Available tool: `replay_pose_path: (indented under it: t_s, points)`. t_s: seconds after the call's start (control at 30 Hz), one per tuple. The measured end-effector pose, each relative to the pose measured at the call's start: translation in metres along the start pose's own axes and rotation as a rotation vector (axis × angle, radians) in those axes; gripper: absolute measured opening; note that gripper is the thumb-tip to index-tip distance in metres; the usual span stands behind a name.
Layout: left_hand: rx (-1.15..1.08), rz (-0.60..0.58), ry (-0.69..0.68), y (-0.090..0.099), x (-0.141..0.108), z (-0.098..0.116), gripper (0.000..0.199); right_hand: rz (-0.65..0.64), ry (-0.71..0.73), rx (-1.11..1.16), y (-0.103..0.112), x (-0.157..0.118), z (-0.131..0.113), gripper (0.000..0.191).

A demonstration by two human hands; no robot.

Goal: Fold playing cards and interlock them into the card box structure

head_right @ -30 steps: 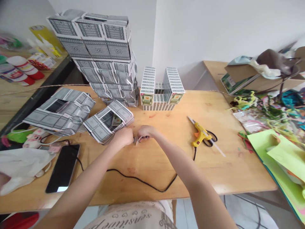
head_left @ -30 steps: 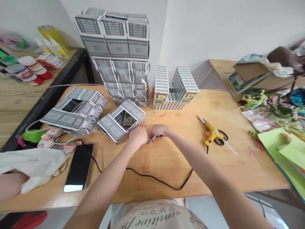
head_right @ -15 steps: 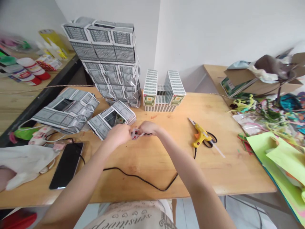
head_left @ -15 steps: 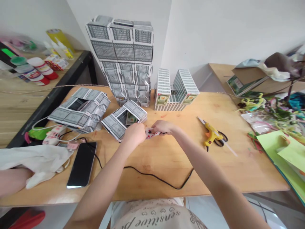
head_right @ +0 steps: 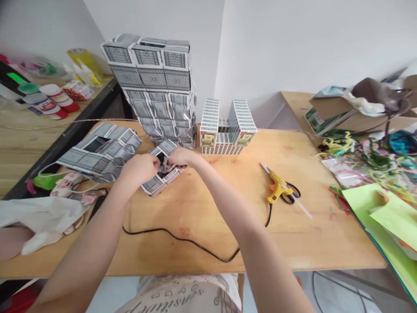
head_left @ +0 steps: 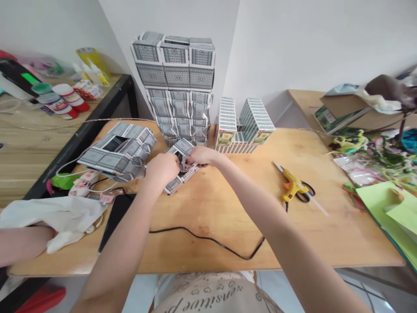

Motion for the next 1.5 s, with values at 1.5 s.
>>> replay_pose_path:
  t_s: [1.5]
  points:
    - [-0.077,-0.149,-0.229,-0.035,-0.009,0.074,0.029,-0.286,-0.219,0.035,-0.010,-0.030,0.077,0.006]
Point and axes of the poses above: each hand's wrist, its own x-axis towards the middle knuckle, its own y-axis out of the back of the hand, z = x × y, the point moved 7 cm from there along x, towards the middle knuckle, and after that the axes turned 12 degrees about -y, right-handed, at the moved point
